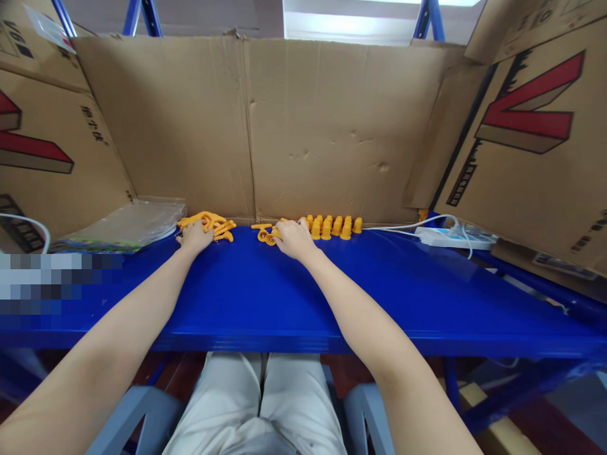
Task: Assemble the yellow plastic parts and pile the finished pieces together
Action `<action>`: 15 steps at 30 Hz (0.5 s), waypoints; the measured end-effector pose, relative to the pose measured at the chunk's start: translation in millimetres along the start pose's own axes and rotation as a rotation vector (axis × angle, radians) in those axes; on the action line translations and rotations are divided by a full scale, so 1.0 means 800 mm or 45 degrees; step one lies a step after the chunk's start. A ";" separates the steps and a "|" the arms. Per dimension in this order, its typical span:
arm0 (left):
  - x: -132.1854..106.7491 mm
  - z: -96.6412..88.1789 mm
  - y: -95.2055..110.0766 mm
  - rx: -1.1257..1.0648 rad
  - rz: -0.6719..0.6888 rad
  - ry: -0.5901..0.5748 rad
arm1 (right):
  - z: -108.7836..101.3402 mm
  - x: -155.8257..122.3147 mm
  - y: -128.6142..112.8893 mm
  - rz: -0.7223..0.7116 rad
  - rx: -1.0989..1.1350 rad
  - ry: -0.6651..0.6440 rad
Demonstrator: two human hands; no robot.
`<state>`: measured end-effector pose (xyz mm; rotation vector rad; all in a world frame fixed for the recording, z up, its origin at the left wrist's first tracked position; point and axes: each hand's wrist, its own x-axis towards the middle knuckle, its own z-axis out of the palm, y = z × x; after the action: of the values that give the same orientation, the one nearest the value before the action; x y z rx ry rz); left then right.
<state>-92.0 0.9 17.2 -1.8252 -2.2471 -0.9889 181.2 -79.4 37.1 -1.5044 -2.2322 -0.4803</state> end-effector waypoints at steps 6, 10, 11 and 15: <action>-0.001 0.002 -0.004 -0.018 0.028 -0.030 | 0.005 0.006 0.022 0.187 0.173 0.311; 0.003 0.006 -0.007 -0.038 0.018 -0.063 | 0.009 0.013 0.054 0.499 0.421 0.648; 0.003 0.008 -0.008 -0.040 0.013 -0.066 | 0.011 0.015 0.064 0.587 0.483 0.713; 0.007 0.013 -0.014 -0.107 0.052 -0.017 | 0.018 0.014 0.104 0.895 0.590 0.871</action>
<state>-100.4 9.9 6.9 -1.9079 -2.1985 -1.0836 253.3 -33.6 35.0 -1.4507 -1.1003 -0.1821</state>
